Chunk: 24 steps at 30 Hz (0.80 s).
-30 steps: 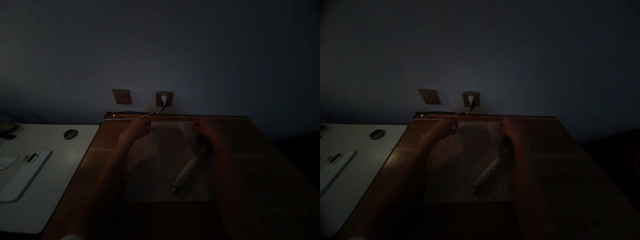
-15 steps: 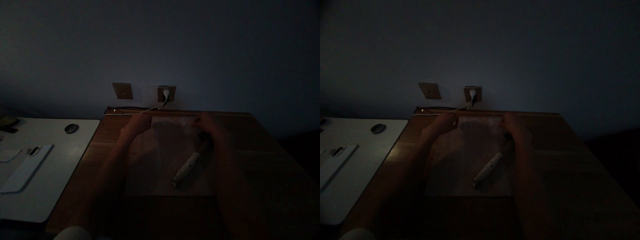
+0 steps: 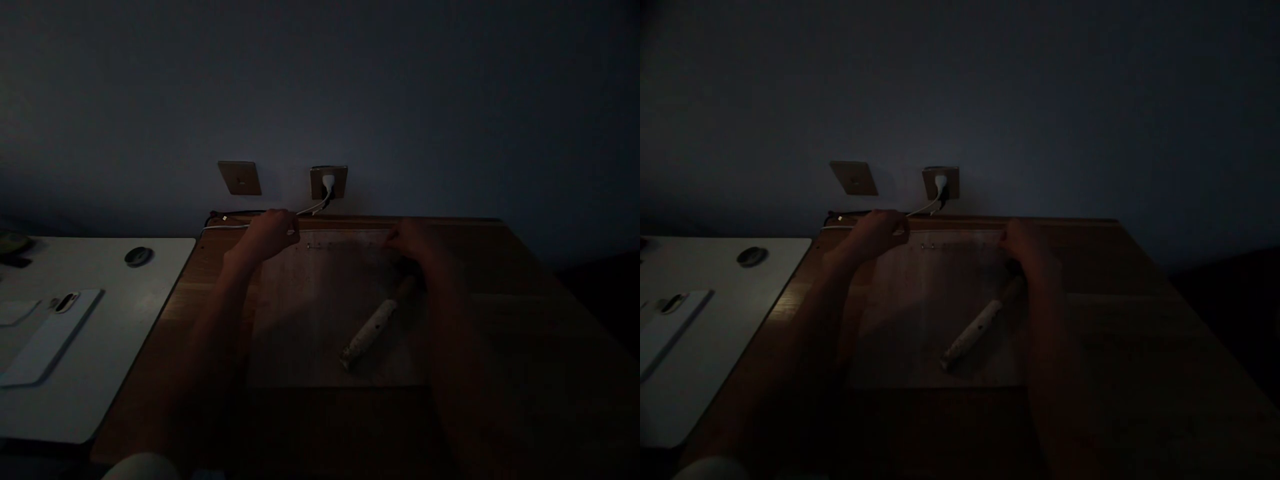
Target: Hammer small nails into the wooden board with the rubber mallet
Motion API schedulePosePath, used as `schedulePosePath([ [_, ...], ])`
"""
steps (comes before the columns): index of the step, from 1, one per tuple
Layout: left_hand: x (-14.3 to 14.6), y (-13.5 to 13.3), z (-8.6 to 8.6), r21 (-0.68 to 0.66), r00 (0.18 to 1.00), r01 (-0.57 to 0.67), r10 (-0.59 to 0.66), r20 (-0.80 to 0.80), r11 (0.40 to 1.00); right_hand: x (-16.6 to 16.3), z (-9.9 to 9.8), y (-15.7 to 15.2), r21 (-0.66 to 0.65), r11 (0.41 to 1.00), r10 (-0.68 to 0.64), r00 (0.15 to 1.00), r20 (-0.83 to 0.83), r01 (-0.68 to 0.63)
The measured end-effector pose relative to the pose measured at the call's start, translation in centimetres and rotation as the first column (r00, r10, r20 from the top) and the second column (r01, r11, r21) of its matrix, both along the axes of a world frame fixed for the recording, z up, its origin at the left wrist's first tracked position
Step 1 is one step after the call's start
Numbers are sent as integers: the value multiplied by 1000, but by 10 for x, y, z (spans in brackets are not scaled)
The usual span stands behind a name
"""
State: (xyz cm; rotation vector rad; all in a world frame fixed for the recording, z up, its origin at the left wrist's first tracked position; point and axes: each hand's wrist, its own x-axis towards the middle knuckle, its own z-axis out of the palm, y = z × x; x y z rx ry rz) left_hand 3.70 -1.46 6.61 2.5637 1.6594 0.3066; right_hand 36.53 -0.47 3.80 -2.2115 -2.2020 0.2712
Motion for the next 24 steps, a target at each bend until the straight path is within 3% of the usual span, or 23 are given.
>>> schedulePosePath([
  [5, -2, -1, 7, -45, 994, 89, -86, 73, 995, -6, 20, -8, 118, 993, 28, 999, 44, -33],
  [8, 8, -3, 1, -80, 983, 174, -168, 73, 982, -13, 34, -11, 134, 981, 144, 989, -36, -138],
  [14, 31, -4, -23, -215, 962, 265, -273, -10, 940, -41, 32, -14, -123, 925, 338, 927, -163, -359],
  [18, 35, -5, -29, -231, 954, 288, -299, -14, 929, -47, 25, -12, -197, 884, 393, 902, -181, -425],
  [21, 31, -4, -27, -217, 968, 243, -251, -9, 945, -37, 22, -8, -137, 902, 376, 901, -217, -409],
  [24, 23, 0, -25, -157, 990, 131, -136, -24, 979, -23, 21, -4, -57, 960, 258, 946, -197, -274],
])
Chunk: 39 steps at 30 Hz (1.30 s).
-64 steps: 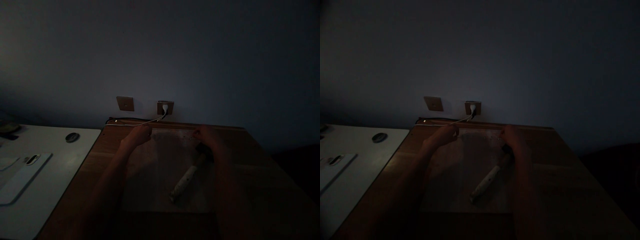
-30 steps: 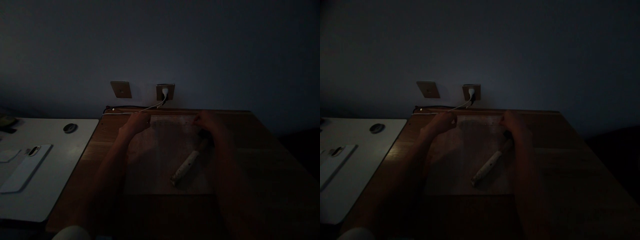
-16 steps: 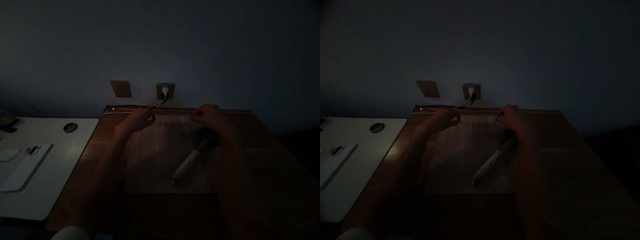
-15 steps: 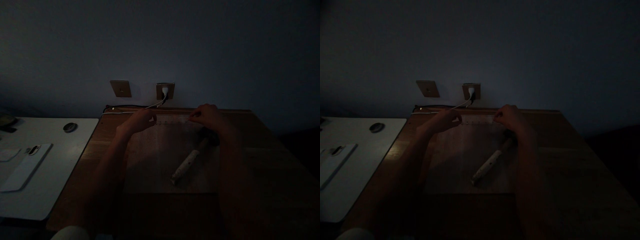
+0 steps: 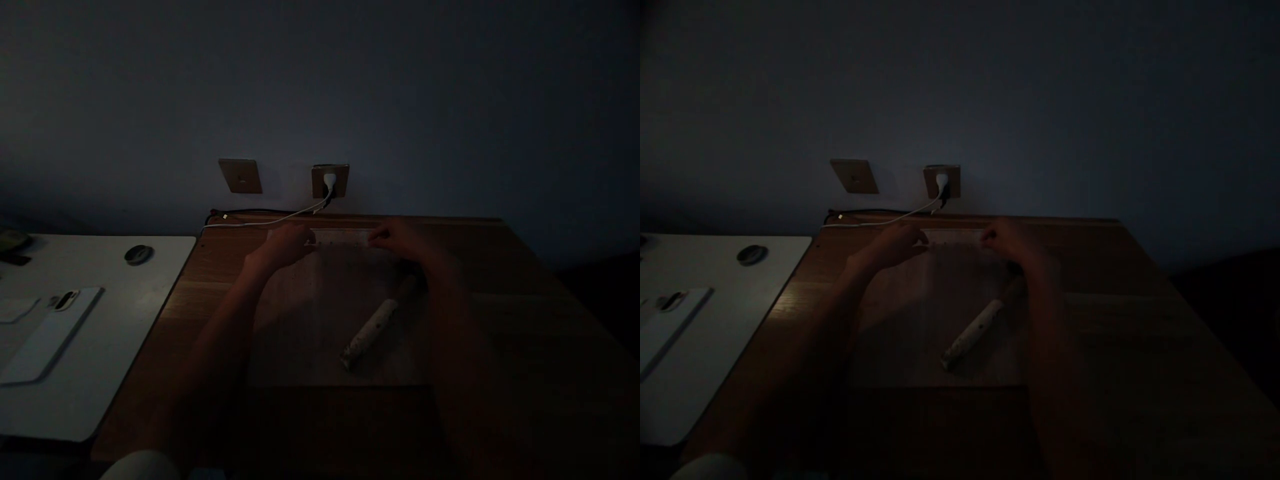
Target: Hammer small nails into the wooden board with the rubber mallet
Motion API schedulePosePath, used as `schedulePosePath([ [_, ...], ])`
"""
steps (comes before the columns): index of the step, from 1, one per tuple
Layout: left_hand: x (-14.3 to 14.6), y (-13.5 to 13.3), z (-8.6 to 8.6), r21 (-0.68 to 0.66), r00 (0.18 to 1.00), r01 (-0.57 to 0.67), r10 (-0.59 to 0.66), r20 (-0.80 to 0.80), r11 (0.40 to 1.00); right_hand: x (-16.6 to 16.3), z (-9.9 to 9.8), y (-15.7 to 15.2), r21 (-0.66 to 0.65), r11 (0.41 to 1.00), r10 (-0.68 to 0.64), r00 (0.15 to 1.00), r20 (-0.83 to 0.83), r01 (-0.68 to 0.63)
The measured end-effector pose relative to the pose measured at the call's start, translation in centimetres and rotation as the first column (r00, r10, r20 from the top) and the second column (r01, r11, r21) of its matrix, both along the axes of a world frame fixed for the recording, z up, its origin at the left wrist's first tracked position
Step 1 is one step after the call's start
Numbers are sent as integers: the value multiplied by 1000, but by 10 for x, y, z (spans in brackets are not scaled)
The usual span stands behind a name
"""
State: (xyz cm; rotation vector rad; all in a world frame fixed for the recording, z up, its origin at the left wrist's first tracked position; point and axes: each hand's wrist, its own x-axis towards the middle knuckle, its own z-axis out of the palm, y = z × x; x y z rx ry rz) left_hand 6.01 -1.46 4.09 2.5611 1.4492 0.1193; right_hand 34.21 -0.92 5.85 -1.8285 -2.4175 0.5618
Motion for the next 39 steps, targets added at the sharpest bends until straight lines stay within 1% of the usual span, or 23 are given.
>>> schedulePosePath([
  [3, -5, 4, -2, 60, 998, -65, 65, 5, 996, 7, -3, 0, 71, 987, -151, 987, 58, 146],
  [6, -5, 4, -4, 65, 996, -86, 86, 5, 994, 7, -6, 0, 106, 976, -201, 973, 111, 189],
  [11, 2, 1, -5, 46, 995, -94, 95, -19, 995, 3, -10, 3, 59, 985, -167, 978, 126, 160],
  [14, 2, 1, -5, 42, 995, -95, 96, -29, 995, 0, -13, 2, 75, 985, -167, 977, 133, 158],
  [17, 0, 3, -7, 64, 994, -106, 108, -28, 992, -5, -12, 0, 98, 983, -169, 976, 140, 156],
  [21, -3, 4, -9, 91, 996, -90, 92, -17, 992, -8, -1, -1, 176, 976, -158, 976, 151, 131],
  [25, -1, 3, -11, 109, 995, -92, 94, -14, 990, -8, 15, -5, 237, 970, -88, 991, 104, 61],
  [27, 1, 2, -10, 117, 994, -99, 103, -23, 988, -7, 19, -7, 220, 975, -43, 997, 68, 27],
  [29, 1, 2, -7, 113, 994, -108, 109, -8, 988, -8, 19, -8, 174, 985, -6, 999, 40, -1],
  [33, -3, 5, 2, 116, 984, -122, 105, 143, 986, -10, 12, -5, 31, 999, 35, 999, 33, -36],
  [36, -5, 6, 8, 94, 978, -69, 49, 201, 993, -16, 7, -4, -45, 995, 90, 993, 75, -87],
  [39, -1, 3, 9, 19, 986, 21, -24, 168, 1000, -24, 3, -3, -102, 982, 166, 981, 99, -156],
])
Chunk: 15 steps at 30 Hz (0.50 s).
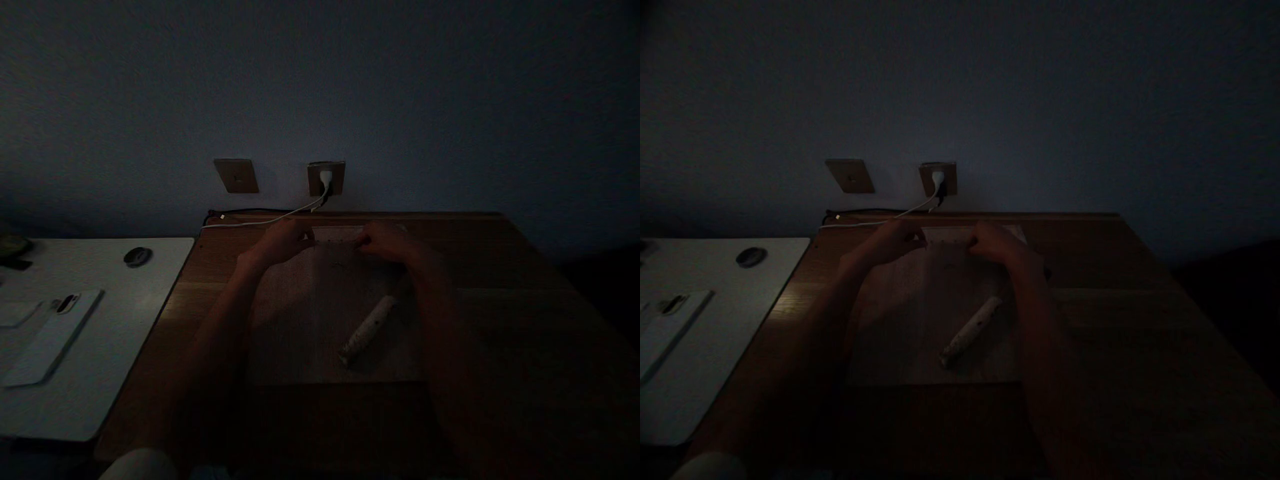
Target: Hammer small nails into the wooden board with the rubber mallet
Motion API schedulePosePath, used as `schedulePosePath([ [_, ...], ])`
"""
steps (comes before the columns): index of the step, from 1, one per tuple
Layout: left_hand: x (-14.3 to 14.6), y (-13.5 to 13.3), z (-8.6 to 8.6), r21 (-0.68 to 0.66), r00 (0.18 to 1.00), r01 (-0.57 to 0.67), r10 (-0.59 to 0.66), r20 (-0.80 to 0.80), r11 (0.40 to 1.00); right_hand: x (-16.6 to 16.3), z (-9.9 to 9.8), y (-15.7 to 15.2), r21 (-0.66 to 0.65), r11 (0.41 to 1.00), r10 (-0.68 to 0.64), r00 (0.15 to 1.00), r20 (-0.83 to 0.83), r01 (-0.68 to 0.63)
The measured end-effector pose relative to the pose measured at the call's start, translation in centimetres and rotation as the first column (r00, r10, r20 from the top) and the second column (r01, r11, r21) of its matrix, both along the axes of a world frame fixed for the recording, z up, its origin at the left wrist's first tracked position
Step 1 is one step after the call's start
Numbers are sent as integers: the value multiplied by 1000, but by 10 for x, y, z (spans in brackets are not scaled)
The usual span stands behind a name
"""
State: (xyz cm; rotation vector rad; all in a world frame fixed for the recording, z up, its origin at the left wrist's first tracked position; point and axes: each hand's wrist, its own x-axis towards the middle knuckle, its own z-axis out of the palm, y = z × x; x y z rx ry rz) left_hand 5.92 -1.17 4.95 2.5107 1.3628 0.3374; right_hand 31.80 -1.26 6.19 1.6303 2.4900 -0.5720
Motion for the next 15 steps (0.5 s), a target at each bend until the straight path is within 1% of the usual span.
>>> schedulePosePath([
  [3, 6, -3, -3, -74, 997, 52, -56, -52, 996, -7, -4, 0, -44, 998, 36, 999, -30, -37],
  [6, 10, -4, -6, -115, 993, 85, -93, -66, 990, -10, -7, 0, -36, 998, 48, 998, -40, -49],
  [10, 12, -4, -8, -127, 988, 122, -133, -82, 984, -14, -8, -1, -32, 997, 68, 997, -48, -69],
  [15, 13, -4, -12, -134, 988, 134, -143, -61, 982, -16, -8, -2, -32, 997, 72, 996, -56, -74],
])
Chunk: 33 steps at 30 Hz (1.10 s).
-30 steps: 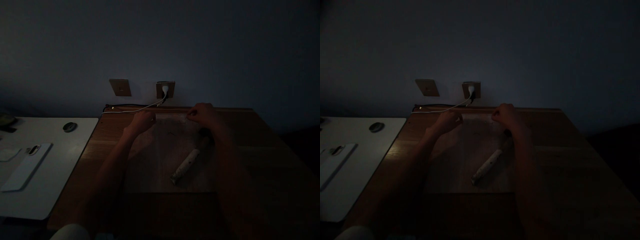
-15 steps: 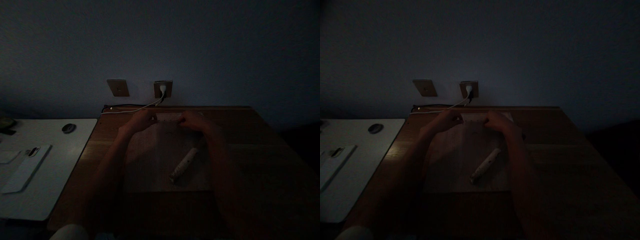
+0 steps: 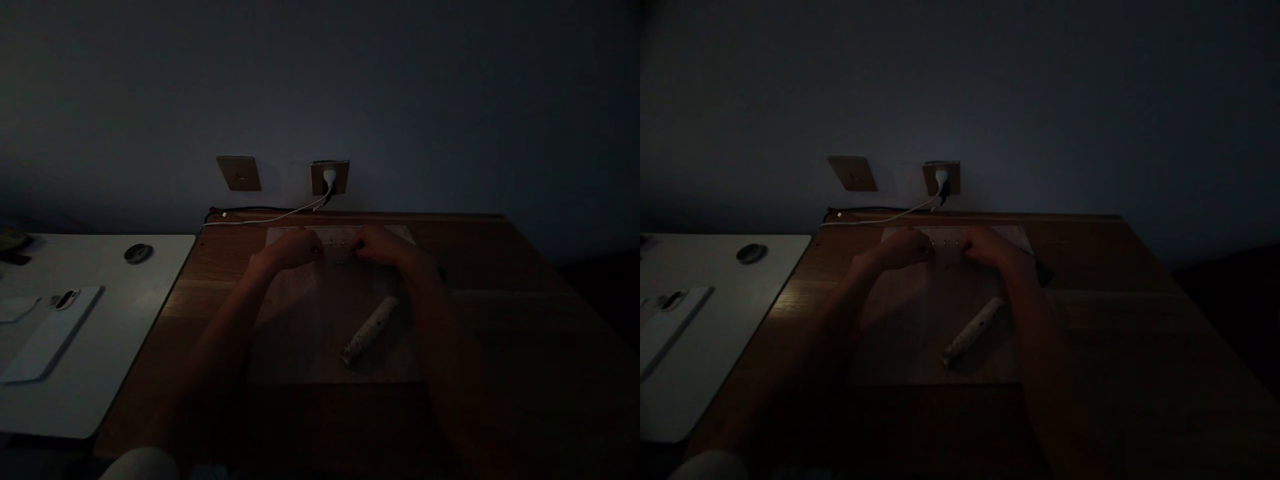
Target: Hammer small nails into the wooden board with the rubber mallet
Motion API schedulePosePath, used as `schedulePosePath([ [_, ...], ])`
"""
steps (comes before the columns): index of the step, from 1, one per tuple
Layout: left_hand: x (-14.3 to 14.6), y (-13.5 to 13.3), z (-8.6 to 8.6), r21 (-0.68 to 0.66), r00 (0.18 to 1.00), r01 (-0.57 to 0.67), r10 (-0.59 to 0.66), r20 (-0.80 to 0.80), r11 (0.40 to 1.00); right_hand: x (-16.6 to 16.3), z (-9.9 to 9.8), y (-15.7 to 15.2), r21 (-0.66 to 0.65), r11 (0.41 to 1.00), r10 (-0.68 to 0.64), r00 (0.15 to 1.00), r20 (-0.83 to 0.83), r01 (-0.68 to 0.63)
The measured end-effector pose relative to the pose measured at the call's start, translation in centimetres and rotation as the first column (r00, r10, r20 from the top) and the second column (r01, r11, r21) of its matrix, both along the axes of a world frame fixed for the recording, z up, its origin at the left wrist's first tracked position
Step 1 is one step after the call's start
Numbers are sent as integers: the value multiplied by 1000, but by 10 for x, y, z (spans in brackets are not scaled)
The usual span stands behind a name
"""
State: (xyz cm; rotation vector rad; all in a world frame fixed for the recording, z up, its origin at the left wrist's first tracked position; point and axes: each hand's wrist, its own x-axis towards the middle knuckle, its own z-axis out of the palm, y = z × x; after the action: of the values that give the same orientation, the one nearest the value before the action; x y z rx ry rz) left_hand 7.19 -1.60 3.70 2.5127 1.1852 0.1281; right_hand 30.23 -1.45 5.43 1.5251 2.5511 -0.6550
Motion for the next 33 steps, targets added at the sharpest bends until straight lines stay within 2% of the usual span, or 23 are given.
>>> schedulePosePath([
  [2, -1, 1, -1, -13, 1000, 2, -2, -1, 1000, 1, -1, 0, 32, 999, -9, 1000, -12, 9],
  [5, -2, 2, -1, 30, 999, -46, 46, -5, 998, 2, -2, 2, 150, 987, -43, 997, -60, 51],
  [9, -2, 3, -2, 150, 982, -189, 184, 44, 971, -2, -5, 3, 332, 928, -124, 980, -153, 169],
  [12, -2, 4, -6, 180, 971, -236, 226, 72, 955, -6, -11, 3, 404, 890, -158, 973, -167, 214],
  [17, -2, 5, -13, 189, 969, -246, 240, 58, 951, -13, -18, 2, 391, 902, -153, 982, -114, 186],
  [21, 2, 3, -10, 160, 981, -194, 189, 46, 968, -17, -17, 0, 373, 911, -162, 984, -68, 176],
  [27, 7, 1, -11, 171, 975, -220, 224, -2, 960, -19, -15, -1, 348, 925, -157, 987, -26, 156],
  [33, 10, -2, -10, 189, 961, -266, 275, -22, 945, -21, -11, -1, 375, 912, -145, 986, -83, 166],
])
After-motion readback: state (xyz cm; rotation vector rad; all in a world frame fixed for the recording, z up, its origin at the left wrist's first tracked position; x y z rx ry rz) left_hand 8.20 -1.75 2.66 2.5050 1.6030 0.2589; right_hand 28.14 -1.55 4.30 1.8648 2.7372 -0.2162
